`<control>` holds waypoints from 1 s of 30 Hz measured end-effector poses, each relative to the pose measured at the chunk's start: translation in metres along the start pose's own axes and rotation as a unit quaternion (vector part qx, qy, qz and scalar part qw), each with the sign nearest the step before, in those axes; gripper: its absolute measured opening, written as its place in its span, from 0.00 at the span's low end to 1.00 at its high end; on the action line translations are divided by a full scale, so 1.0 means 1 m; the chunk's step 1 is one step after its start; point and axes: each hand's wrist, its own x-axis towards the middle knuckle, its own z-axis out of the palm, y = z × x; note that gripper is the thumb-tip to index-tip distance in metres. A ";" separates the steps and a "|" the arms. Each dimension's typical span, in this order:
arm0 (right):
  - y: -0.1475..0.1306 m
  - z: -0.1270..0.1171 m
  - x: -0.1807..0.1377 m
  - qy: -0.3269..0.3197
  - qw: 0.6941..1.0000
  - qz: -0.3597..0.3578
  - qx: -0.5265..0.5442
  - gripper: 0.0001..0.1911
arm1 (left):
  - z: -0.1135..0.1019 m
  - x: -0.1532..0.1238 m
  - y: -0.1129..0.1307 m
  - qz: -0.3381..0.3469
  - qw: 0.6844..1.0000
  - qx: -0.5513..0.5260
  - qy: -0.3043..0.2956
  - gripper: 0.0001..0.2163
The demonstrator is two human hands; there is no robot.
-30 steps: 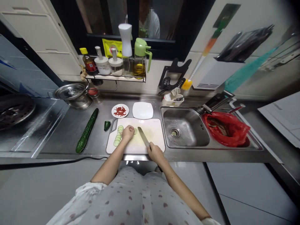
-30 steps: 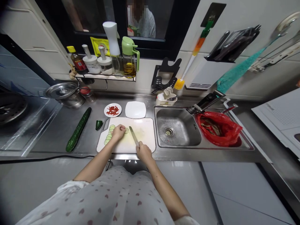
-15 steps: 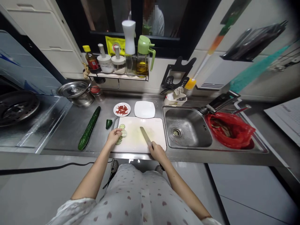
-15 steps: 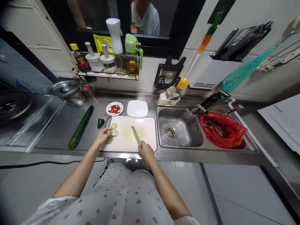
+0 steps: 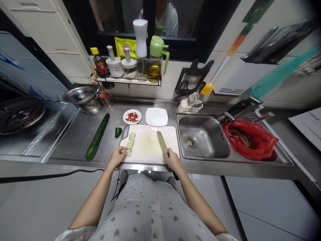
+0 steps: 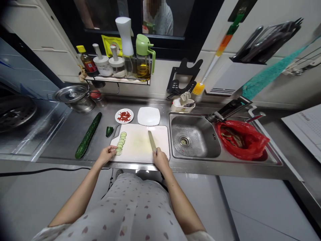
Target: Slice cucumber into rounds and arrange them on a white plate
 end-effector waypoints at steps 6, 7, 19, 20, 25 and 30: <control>0.015 -0.004 0.015 0.050 0.997 0.039 0.042 0.15 | -0.007 -0.010 0.014 -0.004 0.990 0.135 0.030 0.11; 0.018 -0.006 0.017 0.058 0.996 0.048 0.048 0.16 | -0.008 -0.012 0.017 -0.006 0.987 0.160 0.034 0.11; 0.055 -0.013 0.053 0.087 0.983 0.105 0.121 0.22 | -0.009 -0.021 0.028 -0.011 0.951 0.305 0.053 0.12; 0.056 -0.013 0.054 0.091 0.984 0.108 0.111 0.22 | -0.009 -0.021 0.028 -0.011 0.952 0.300 0.053 0.11; 0.056 -0.011 0.053 0.108 0.985 0.120 0.055 0.23 | -0.008 -0.019 0.029 -0.007 0.957 0.273 0.095 0.12; 0.053 -0.011 0.051 0.101 0.989 0.105 0.038 0.29 | 0.007 -0.013 0.039 0.019 0.968 0.219 0.121 0.12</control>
